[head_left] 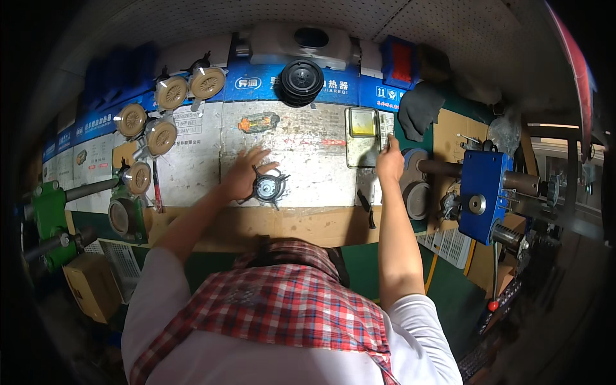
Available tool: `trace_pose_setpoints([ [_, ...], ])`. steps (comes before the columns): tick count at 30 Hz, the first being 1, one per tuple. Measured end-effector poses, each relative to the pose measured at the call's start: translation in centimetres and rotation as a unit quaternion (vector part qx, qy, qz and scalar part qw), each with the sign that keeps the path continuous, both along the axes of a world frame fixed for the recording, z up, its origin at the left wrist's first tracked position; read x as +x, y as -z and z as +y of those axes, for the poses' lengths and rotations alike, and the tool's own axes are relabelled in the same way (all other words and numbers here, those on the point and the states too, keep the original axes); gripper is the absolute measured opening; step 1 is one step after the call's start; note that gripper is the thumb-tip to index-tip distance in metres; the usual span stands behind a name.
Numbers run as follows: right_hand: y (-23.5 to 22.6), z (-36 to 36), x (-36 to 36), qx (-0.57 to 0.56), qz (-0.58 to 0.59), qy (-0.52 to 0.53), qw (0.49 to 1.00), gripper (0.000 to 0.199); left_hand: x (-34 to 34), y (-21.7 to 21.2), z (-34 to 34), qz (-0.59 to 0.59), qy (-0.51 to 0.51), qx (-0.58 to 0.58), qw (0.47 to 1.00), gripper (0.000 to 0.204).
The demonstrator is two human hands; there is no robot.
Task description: The person assembles small appliance units by hand, repeatedly attaching black circular components to metallic housings and using a press machine to secure them. The person handles multiple units one at a time, placing finished assemblies on the workbench.
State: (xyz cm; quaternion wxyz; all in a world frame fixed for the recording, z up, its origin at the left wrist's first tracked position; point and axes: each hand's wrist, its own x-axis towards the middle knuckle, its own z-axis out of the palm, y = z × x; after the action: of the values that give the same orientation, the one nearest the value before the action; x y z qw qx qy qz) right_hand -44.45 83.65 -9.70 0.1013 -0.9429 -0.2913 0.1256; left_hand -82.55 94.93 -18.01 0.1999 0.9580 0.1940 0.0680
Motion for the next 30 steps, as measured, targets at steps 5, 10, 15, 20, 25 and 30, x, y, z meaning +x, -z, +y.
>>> trace_pose_setpoints([
  [5, -2.1, -4.4, -1.8, 0.207, 0.160, 0.005, 0.965, 0.034, 2.2, -0.7, -3.9, -0.049, -0.122, -0.167, 0.977, 0.051],
  [10, -9.2, -7.1, -7.0, 0.233, 0.099, -0.278, 0.927, 0.032, 5.7, -11.6, -4.4, 0.200, -0.170, -0.322, 0.910, 0.065],
  [15, -15.6, -7.3, -9.5, 0.165, -0.073, -0.466, 0.866, 0.041, 6.0, -15.0, -6.1, 0.105, -0.201, -0.502, 0.834, 0.062],
  [20, -16.4, -7.2, -9.4, 0.166, -0.154, -0.517, 0.825, 0.046, 6.4, -17.2, -7.0, 0.096, -0.189, -0.504, 0.837, 0.052],
  [25, -16.5, -6.9, -8.7, 0.160, -0.079, -0.443, 0.878, 0.038, 6.5, -18.9, -7.8, 0.071, -0.203, -0.535, 0.817, 0.039],
  [30, -16.1, -6.1, -8.4, 0.049, 0.273, -0.304, 0.911, 0.024, 6.9, -17.9, -7.4, 0.111, -0.209, -0.502, 0.832, 0.040],
])
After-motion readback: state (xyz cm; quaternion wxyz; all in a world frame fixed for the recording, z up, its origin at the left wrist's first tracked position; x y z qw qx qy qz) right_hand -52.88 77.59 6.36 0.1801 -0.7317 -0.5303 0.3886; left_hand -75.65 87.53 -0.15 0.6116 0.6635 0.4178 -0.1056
